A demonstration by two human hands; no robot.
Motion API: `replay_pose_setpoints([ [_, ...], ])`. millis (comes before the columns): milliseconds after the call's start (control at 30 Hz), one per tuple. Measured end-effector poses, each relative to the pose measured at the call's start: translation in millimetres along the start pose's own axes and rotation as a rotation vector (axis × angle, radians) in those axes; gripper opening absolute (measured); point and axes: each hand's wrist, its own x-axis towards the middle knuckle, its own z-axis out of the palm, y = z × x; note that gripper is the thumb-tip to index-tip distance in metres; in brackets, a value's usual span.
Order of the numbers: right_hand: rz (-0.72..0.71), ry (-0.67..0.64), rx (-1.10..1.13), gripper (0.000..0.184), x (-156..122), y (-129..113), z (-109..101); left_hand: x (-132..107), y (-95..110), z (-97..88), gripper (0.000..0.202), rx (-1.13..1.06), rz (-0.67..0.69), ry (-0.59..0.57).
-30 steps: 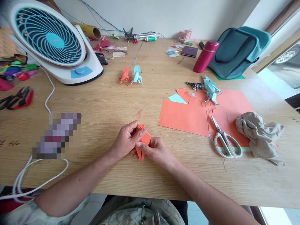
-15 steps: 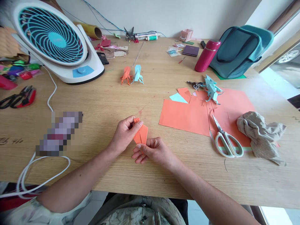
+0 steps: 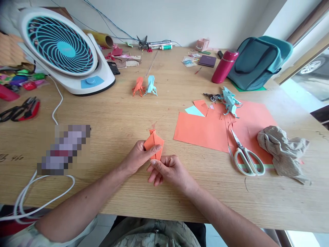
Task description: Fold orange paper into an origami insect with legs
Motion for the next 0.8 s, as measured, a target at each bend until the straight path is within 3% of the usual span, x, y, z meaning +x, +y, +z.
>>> replay_pose_setpoints([
  [300, -0.036, -0.058, -0.108, 0.060, -7, 0, 2, 3, -8, -1.3, 0.057, -0.028, 0.109, 0.097],
  [800, -0.090, -0.148, -0.127, 0.060, -6, 6, 3, 0, -5, -1.3, 0.058, -0.112, 0.157, 0.107],
])
